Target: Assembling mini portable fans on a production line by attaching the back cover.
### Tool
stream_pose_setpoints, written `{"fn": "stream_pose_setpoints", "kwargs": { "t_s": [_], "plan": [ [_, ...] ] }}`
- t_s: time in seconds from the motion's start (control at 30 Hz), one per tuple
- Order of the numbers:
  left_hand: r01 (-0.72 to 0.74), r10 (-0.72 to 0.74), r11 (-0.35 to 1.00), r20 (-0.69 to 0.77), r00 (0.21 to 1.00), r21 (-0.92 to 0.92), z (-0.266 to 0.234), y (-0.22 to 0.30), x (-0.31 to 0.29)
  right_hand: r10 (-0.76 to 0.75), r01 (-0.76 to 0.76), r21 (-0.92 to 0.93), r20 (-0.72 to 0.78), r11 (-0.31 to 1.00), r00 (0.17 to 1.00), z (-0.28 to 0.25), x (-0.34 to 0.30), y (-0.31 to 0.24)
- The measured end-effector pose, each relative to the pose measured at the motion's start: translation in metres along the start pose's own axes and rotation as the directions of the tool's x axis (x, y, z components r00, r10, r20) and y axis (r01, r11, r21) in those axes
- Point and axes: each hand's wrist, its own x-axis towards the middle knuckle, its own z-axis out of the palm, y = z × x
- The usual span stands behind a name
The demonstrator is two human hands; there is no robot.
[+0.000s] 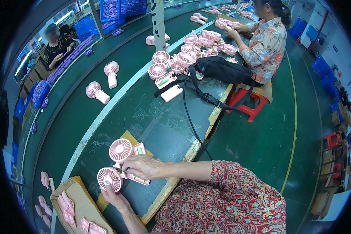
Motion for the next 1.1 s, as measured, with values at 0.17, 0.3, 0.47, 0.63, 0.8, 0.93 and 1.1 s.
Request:
{"fn": "stream_pose_setpoints", "kwargs": {
  "t_s": [0.17,0.3,0.47,0.63,0.8,0.93,1.1],
  "plan": [
    [-0.021,0.013,0.996,-0.095,0.995,-0.086,-0.015,0.001,0.002,0.217,-0.236,0.571,0.101,0.786,0.971,0.011,-0.006,-0.003],
    [-0.101,0.108,0.994,-0.193,0.975,0.049,-0.022,-0.013,0.005,0.426,-0.39,0.829,0.208,0.401,0.881,-0.012,-0.005,-0.001],
    [-0.021,0.021,1.0,-0.118,0.993,0.0,-0.008,-0.005,-0.001,0.527,-0.441,0.857,0.254,0.265,0.811,-0.011,-0.01,0.017],
    [-0.081,0.088,0.994,-0.104,0.991,0.071,-0.002,-0.007,0.0,0.642,-0.562,0.732,0.225,0.385,0.733,-0.005,0.001,0.009],
    [-0.086,0.092,0.995,-0.111,0.99,0.056,-0.006,-0.006,0.001,0.628,-0.581,0.733,0.273,0.355,0.728,-0.007,0.004,0.012],
    [-0.032,0.019,0.997,-0.169,0.986,-0.077,-0.013,-0.005,0.003,0.634,-0.591,0.72,0.273,0.364,0.724,-0.022,0.002,0.005],
    [-0.063,0.055,0.997,-0.201,0.978,-0.033,-0.014,-0.004,0.003,0.638,-0.414,0.619,-0.19,0.668,0.746,-0.061,0.01,0.015]
  ]
}}
